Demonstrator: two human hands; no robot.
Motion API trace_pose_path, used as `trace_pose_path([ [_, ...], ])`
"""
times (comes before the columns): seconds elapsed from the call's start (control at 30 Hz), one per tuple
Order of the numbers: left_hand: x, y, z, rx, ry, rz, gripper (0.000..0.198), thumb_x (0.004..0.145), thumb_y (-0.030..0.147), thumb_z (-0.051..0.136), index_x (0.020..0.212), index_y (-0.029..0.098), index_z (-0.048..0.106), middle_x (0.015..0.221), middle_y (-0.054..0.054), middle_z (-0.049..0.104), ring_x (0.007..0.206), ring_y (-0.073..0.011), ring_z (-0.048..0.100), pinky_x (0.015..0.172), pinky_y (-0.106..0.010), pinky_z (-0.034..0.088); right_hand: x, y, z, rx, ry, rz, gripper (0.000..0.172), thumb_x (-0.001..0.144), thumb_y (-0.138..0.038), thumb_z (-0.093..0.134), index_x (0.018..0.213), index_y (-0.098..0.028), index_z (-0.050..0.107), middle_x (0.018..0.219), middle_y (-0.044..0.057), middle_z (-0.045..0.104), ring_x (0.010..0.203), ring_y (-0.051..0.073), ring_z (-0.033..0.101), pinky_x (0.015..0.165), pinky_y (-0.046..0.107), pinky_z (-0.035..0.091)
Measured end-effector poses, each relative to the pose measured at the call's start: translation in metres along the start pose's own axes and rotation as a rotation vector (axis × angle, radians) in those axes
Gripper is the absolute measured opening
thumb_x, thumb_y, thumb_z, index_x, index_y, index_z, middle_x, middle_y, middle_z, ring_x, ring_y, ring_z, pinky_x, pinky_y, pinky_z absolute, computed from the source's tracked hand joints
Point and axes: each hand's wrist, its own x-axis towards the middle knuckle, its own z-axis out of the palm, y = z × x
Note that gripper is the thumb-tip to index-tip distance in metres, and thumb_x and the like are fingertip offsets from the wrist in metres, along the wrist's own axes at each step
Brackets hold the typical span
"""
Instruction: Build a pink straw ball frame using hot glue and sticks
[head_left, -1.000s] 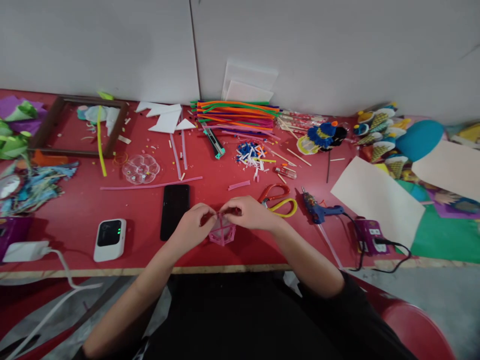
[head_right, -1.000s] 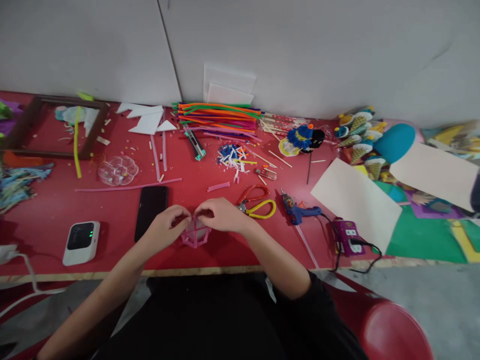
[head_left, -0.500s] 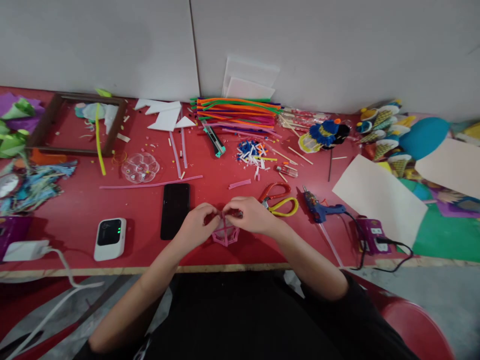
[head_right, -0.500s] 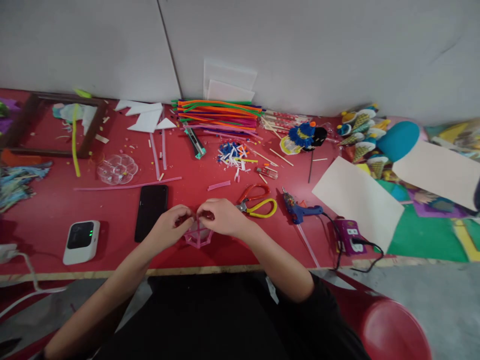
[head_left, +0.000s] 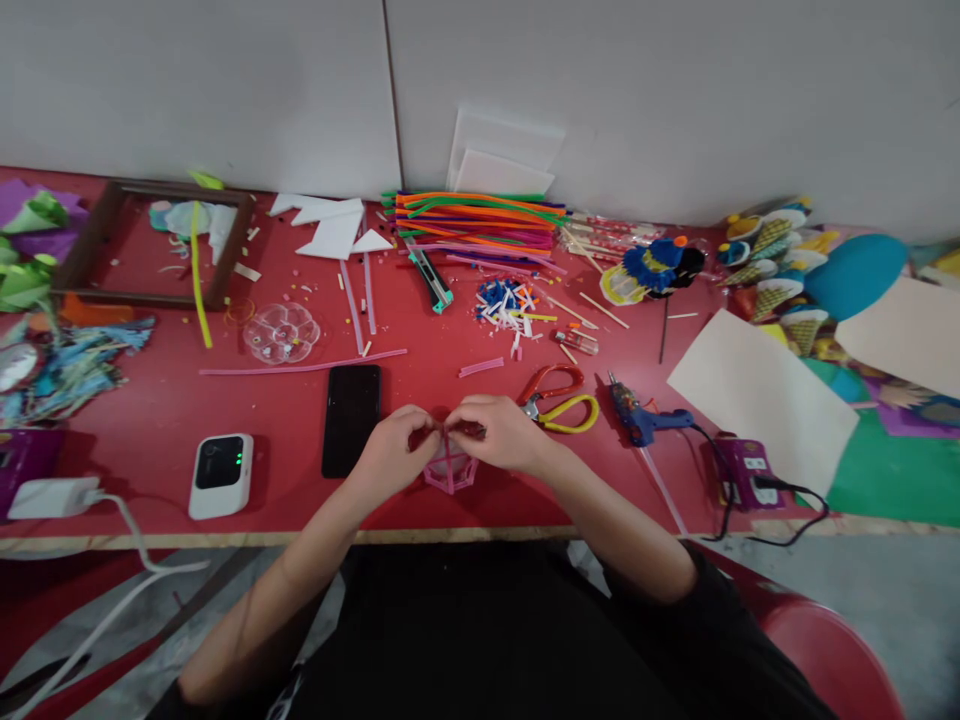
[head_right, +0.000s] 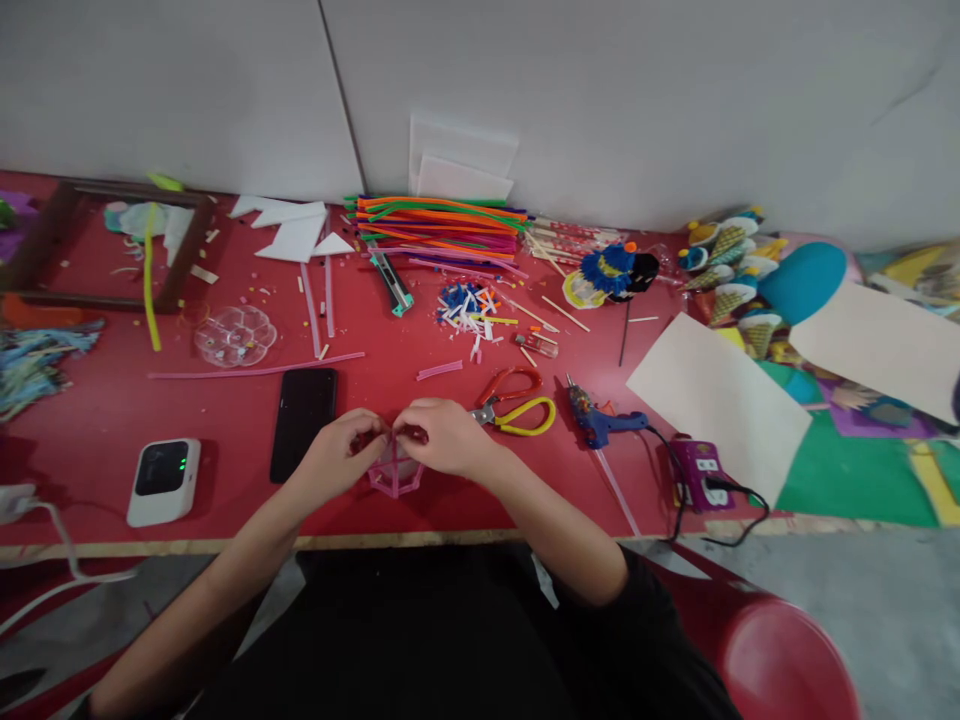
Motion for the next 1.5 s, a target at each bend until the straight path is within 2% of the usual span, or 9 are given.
trace_pose_path([
  [0.43,-0.002,0.002,0.001,-0.018,0.011,-0.019,0.016,0.085,0.026,0.054,0.072,0.020,0.060,0.075,-0.001,0.060,0.066,-0.0162,0.057,0.062,-0.028,0.044,-0.002,-0.002,0.003,0.016,0.026,0.012,0.011,0.082,-0.012,0.069,0.090,-0.019,0.074,0.083,0.004,0.073,0.075,0.015,0.066,0.071,0.025,0.049],
  [0.67,-0.003,0.003,0.001,-0.052,0.012,-0.019,0.022,0.090,0.025,0.047,0.074,0.020,0.061,0.077,-0.002,0.065,0.077,-0.0180,0.064,0.076,-0.030,0.051,-0.002,-0.003,0.005,0.037,0.041,0.027,0.015,0.079,-0.008,0.067,0.088,-0.019,0.071,0.084,0.004,0.073,0.074,0.015,0.065,0.071,0.025,0.048],
  [0.93,-0.003,0.001,0.004,-0.040,0.023,-0.040,0.018,0.087,0.029,0.054,0.071,0.020,0.059,0.074,-0.001,0.061,0.068,-0.0165,0.058,0.063,-0.027,0.045,-0.003,-0.004,0.007,0.074,0.046,0.063,0.013,0.079,-0.009,0.068,0.086,-0.019,0.070,0.081,0.003,0.071,0.074,0.015,0.064,0.072,0.025,0.048],
  [1.17,-0.003,0.002,0.006,-0.039,0.032,-0.031,0.018,0.087,0.028,0.053,0.074,0.020,0.063,0.075,-0.002,0.063,0.068,-0.0168,0.058,0.063,-0.027,0.043,-0.007,-0.001,0.004,0.147,0.029,0.099,0.016,0.081,-0.008,0.067,0.093,-0.018,0.073,0.087,0.004,0.077,0.076,0.014,0.070,0.073,0.024,0.052],
  [1.27,-0.003,0.002,0.007,-0.047,0.040,-0.033,0.018,0.088,0.028,0.054,0.076,0.019,0.065,0.078,-0.003,0.065,0.069,-0.0166,0.060,0.063,-0.027,0.044,-0.009,0.000,0.002,0.248,0.032,0.153,0.012,0.084,-0.015,0.068,0.095,-0.019,0.073,0.087,0.002,0.078,0.075,0.014,0.071,0.069,0.023,0.053],
  [1.37,-0.003,0.002,0.008,-0.058,0.050,-0.036,0.017,0.087,0.028,0.056,0.077,0.019,0.066,0.079,-0.003,0.067,0.070,-0.0162,0.060,0.064,-0.027,0.044,-0.013,0.000,-0.001,0.343,0.109,0.202,0.008,0.086,-0.024,0.068,0.091,-0.019,0.072,0.083,0.001,0.076,0.071,0.013,0.068,0.065,0.023,0.051],
  [1.5,-0.004,0.000,0.008,-0.076,0.096,-0.053,0.016,0.086,0.029,0.058,0.075,0.020,0.065,0.078,-0.002,0.067,0.071,-0.0166,0.061,0.066,-0.028,0.045,-0.025,-0.005,0.004,0.337,0.322,0.205,0.012,0.088,-0.031,0.066,0.082,-0.020,0.065,0.075,-0.001,0.069,0.065,0.012,0.062,0.061,0.023,0.049],
])
